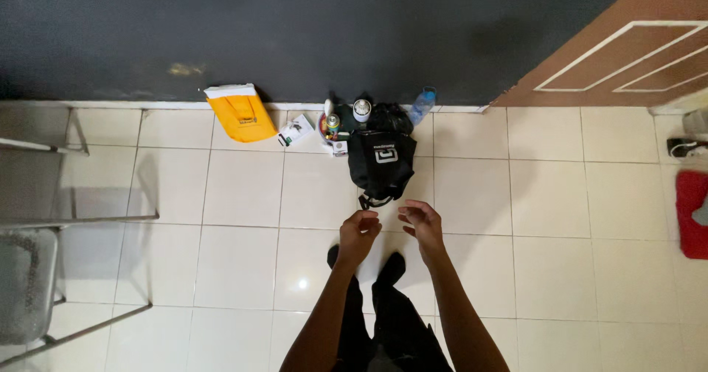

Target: The person picks up a pack of copy paper from the floor, carries it across the room, and places it on a wooden table.

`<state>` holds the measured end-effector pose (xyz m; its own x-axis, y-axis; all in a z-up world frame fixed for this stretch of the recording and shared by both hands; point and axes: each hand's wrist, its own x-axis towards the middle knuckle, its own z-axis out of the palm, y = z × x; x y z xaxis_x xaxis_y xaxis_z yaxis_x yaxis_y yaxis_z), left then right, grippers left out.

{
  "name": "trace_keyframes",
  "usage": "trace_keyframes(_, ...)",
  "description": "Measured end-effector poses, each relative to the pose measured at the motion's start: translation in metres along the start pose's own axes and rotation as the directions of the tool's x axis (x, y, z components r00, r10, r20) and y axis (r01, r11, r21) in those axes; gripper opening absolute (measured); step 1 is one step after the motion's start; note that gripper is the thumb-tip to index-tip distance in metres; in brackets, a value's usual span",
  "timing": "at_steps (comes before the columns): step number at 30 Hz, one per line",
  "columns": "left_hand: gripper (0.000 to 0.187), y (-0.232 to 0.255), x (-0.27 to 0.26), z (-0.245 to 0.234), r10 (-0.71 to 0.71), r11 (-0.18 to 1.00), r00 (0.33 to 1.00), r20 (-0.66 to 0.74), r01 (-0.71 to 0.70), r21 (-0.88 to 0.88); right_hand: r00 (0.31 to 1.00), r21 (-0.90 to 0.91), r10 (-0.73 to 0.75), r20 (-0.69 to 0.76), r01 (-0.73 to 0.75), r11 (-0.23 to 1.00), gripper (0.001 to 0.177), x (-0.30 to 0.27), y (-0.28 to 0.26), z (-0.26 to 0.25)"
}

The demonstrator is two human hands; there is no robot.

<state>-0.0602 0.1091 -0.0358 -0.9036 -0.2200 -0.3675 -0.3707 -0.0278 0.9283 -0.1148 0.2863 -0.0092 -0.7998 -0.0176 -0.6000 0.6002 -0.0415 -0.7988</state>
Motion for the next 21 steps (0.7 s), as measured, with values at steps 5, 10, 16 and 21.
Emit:
trace_keyframes(5, 0.034, 0.004, 0.017, -0.020, 0.010, 0.988, 1.000, 0.027, -0.014, 0.156, 0.998, -0.014, 0.007, -0.054, -0.008, 1.000, 0.029, 0.013, 0.016, -0.005)
trace_keyframes(10, 0.039, -0.007, 0.039, -0.022, -0.062, 0.976, 0.993, 0.101, 0.039, 0.214, 0.994, -0.055, 0.051, -0.095, -0.056, 0.997, 0.035, 0.031, 0.027, -0.010)
trace_keyframes(16, 0.045, -0.049, 0.087, 0.015, 0.082, 0.968, 0.994, 0.075, -0.098, 0.232, 0.999, -0.171, 0.000, -0.048, -0.008, 0.985, 0.035, 0.100, 0.048, -0.015)
trace_keyframes(21, 0.057, -0.127, 0.136, 0.039, 0.118, 0.944, 0.992, 0.034, -0.123, 0.307, 0.999, -0.259, -0.028, -0.020, 0.021, 0.966, 0.033, 0.180, 0.120, -0.032)
